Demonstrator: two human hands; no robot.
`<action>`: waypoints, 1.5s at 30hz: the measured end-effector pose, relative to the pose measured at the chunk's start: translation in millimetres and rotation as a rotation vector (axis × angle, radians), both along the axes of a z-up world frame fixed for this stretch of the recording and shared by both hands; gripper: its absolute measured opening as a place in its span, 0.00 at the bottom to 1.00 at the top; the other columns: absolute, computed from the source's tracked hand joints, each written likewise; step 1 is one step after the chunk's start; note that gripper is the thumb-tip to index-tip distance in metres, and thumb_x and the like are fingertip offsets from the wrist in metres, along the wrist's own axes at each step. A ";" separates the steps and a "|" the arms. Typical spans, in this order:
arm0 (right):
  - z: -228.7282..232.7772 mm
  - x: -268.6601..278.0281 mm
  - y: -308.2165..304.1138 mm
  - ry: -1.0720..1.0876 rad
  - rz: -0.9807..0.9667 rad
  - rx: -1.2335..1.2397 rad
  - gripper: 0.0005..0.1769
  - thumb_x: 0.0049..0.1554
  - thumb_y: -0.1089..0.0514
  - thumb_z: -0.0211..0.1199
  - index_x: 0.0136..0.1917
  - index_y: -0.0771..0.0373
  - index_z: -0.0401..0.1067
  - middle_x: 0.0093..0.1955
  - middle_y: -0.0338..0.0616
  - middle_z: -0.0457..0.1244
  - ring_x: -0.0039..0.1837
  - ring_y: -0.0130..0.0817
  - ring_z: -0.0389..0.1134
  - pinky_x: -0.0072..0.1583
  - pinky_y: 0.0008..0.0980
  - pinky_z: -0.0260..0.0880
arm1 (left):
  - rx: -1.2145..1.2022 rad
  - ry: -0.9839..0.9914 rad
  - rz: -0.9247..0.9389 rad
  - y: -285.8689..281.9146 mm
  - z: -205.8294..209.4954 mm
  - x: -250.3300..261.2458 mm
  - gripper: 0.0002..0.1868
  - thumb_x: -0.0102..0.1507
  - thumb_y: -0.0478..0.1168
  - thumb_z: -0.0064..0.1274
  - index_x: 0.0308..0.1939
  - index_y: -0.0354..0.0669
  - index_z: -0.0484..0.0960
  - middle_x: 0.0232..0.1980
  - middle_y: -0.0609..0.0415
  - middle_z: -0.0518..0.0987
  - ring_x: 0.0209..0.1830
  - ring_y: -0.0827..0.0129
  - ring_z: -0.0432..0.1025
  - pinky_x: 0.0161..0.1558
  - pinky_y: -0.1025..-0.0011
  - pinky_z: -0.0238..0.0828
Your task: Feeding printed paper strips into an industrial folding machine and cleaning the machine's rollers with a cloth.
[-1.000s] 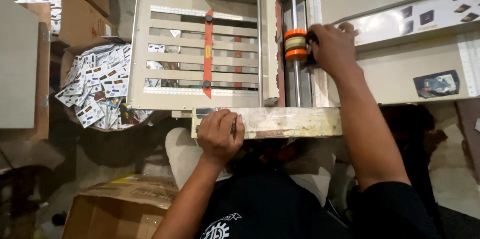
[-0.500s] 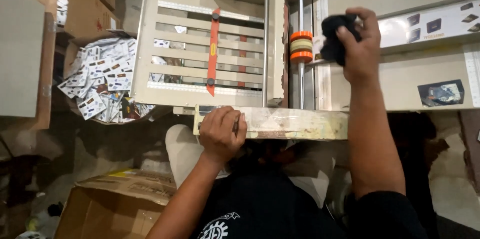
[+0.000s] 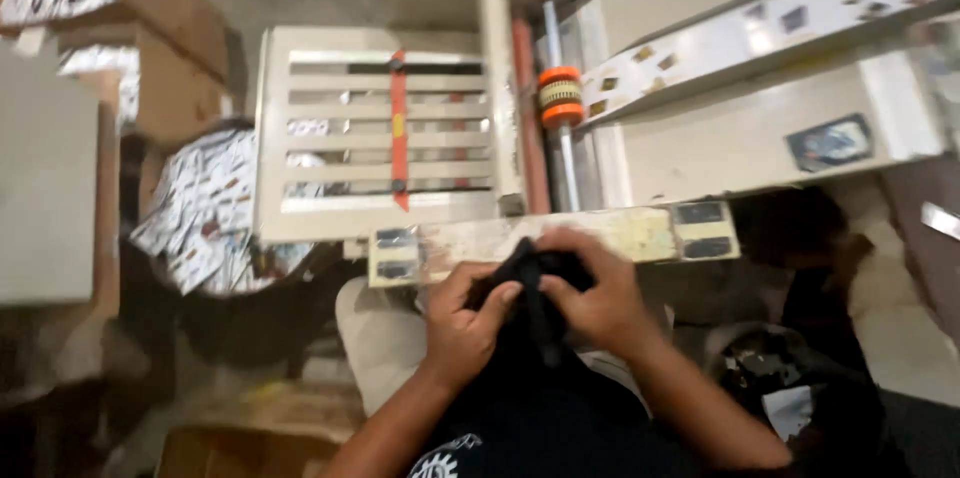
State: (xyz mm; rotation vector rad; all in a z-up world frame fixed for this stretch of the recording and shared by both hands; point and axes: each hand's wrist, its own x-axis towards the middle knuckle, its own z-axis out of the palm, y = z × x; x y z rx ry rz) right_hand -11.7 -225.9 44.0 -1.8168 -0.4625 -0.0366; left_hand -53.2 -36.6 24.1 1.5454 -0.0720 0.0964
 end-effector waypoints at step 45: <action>10.1 -10.8 20.5 -0.359 0.071 0.053 0.22 0.57 0.61 0.63 0.64 0.68 0.66 0.63 0.60 0.66 0.63 0.57 0.71 0.61 0.48 0.73 | -0.167 0.022 0.114 4.3 -71.2 -1.4 0.09 0.65 0.33 0.55 0.48 0.34 0.78 0.34 0.52 0.80 0.28 0.73 0.68 0.33 0.77 0.65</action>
